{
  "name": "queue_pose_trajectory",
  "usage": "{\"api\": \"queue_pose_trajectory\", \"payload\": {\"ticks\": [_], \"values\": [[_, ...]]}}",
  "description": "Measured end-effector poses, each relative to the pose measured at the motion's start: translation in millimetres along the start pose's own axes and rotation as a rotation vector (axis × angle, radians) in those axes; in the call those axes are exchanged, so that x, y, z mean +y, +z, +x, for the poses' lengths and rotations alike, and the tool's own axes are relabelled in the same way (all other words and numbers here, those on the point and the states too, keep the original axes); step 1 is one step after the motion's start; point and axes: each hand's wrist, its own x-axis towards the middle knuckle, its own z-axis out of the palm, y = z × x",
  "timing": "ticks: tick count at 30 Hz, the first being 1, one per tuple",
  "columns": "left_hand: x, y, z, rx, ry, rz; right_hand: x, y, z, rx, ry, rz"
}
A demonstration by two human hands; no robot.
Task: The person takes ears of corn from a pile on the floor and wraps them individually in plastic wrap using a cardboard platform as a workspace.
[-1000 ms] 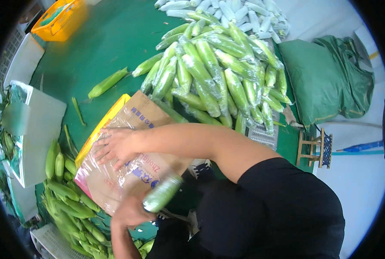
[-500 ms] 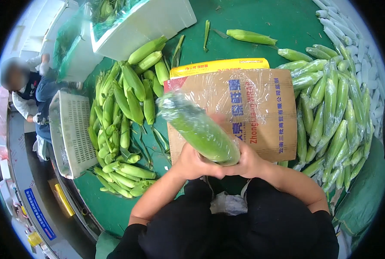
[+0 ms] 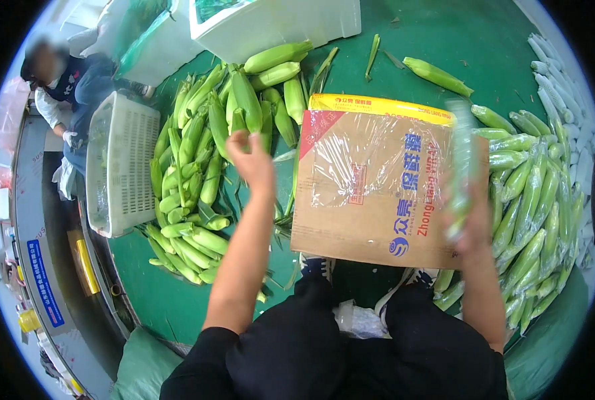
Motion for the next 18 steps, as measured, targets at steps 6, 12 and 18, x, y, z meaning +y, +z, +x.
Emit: {"api": "queue_pose_trajectory", "payload": {"ticks": [6,12,18], "values": [[-117,0,89,-0.457,0.104,0.644,-276,-217,46,0.333,-0.95,0.208],[-151,-53,85,-0.009,-0.042,0.233,-114,-105,36,0.582,-0.867,-0.896],[76,-8,-37,-0.512,0.69,0.107,-8,-25,10,0.451,-0.517,-1.915]]}}
